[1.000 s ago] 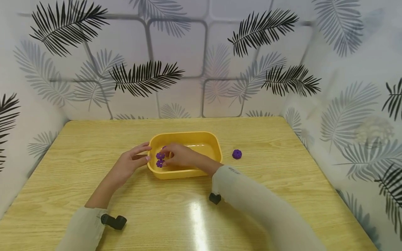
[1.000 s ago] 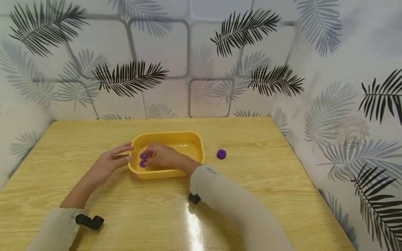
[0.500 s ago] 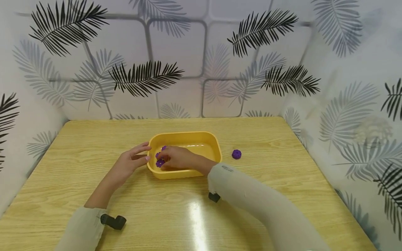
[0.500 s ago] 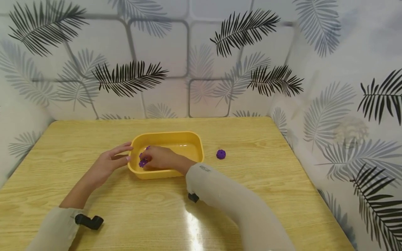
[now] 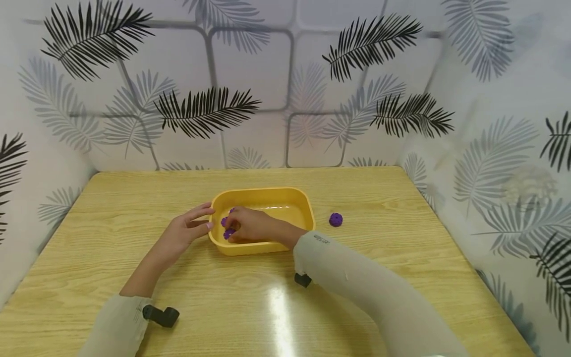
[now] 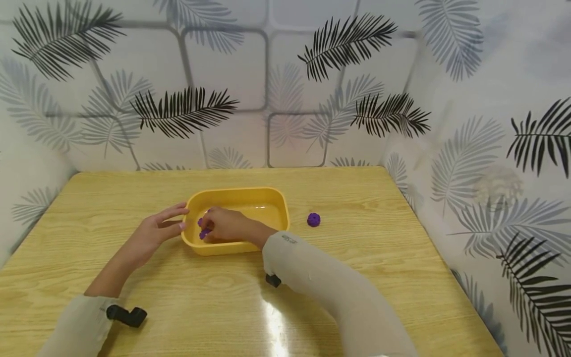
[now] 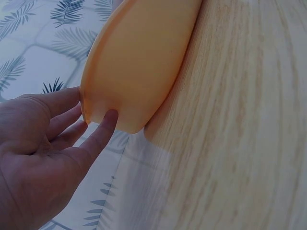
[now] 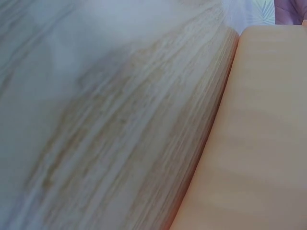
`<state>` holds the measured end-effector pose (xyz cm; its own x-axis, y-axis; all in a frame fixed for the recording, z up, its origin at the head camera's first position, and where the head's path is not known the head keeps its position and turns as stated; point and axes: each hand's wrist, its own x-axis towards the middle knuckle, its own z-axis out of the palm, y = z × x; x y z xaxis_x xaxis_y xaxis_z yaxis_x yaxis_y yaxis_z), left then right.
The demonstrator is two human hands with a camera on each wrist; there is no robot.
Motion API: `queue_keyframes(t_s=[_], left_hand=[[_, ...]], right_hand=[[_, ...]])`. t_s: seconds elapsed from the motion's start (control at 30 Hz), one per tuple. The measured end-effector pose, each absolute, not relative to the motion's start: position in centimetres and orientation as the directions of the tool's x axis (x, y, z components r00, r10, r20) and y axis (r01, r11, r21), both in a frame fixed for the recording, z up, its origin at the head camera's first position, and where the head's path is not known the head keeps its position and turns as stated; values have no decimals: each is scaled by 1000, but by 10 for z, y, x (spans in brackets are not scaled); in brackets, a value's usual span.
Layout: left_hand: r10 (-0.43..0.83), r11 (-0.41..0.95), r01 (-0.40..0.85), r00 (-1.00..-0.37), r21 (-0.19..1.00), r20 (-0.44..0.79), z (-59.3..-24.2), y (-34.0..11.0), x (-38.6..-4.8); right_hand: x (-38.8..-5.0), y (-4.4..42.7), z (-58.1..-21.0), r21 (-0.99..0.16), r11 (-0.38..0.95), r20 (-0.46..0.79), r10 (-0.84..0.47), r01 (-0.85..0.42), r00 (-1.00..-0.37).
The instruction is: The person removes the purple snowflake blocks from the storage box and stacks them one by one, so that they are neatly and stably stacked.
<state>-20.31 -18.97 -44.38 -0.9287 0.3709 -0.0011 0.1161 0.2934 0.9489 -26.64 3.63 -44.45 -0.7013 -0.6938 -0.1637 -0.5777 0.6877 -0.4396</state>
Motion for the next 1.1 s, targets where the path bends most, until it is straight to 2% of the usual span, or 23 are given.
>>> queue_keyframes(t_s=[0.47,0.73,0.93,1.1], left_hand=[[368,297,115,-930,948,-3,-444,-193,-201],[366,283,105,-931,953,-7,-445,-194,-203],[361,274,104,-932,956,-2,-447,-194,-204],[359,276,107,-933,955,1,-446,-192,-204]], right_hand=[[-262,35,-443,-545,659,-169,-692,-518,-702],[-262,37,-442,-513,659,-169,-705,-549,-688],[-260,38,-441,-523,669,-180,-692,-528,-699],[-259,43,-439,-512,649,-160,-716,-563,-679]])
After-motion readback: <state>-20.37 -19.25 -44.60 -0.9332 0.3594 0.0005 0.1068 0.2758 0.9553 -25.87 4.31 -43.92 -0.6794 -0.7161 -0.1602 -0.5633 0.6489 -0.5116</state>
